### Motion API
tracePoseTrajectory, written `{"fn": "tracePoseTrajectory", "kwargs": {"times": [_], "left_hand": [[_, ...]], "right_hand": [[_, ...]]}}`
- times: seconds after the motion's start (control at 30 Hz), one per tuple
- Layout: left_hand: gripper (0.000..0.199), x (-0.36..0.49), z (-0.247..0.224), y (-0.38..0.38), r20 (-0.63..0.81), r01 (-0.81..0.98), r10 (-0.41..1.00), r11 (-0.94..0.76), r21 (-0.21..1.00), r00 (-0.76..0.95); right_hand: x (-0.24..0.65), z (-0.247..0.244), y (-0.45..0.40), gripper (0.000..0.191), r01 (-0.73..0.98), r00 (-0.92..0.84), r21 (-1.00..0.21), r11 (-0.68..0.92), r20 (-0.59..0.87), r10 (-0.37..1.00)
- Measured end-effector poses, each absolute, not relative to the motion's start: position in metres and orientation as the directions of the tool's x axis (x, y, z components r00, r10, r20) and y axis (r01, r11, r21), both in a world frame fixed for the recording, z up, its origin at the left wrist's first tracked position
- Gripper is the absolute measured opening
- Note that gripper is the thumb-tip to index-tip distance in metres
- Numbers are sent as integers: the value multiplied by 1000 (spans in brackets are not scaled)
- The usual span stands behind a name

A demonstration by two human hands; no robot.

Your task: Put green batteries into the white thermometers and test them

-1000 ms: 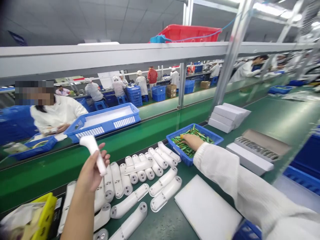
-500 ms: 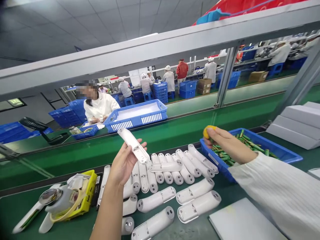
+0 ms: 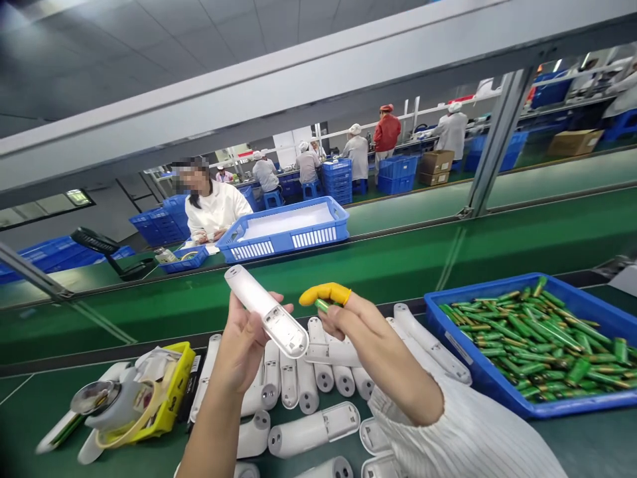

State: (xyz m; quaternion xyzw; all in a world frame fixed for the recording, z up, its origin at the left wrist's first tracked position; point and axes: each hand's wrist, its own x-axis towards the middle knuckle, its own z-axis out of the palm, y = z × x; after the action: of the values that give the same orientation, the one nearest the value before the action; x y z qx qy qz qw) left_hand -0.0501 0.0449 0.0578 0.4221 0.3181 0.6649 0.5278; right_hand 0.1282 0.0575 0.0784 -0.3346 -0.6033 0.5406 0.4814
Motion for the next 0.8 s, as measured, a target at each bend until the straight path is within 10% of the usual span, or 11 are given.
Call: {"fn": "tracePoseTrajectory", "kwargs": {"times": [0.43,0.8], "left_hand": [[88,-43,51,50,210,-312,961,-258,915,-178],[91,-44,52,49,236,-319,963,-266,910,-129]], "right_hand": [[120,65,63,14,284,-487,-630,723,554,675],[119,62,77,21,61,-556,-963,263,186,810]]}}
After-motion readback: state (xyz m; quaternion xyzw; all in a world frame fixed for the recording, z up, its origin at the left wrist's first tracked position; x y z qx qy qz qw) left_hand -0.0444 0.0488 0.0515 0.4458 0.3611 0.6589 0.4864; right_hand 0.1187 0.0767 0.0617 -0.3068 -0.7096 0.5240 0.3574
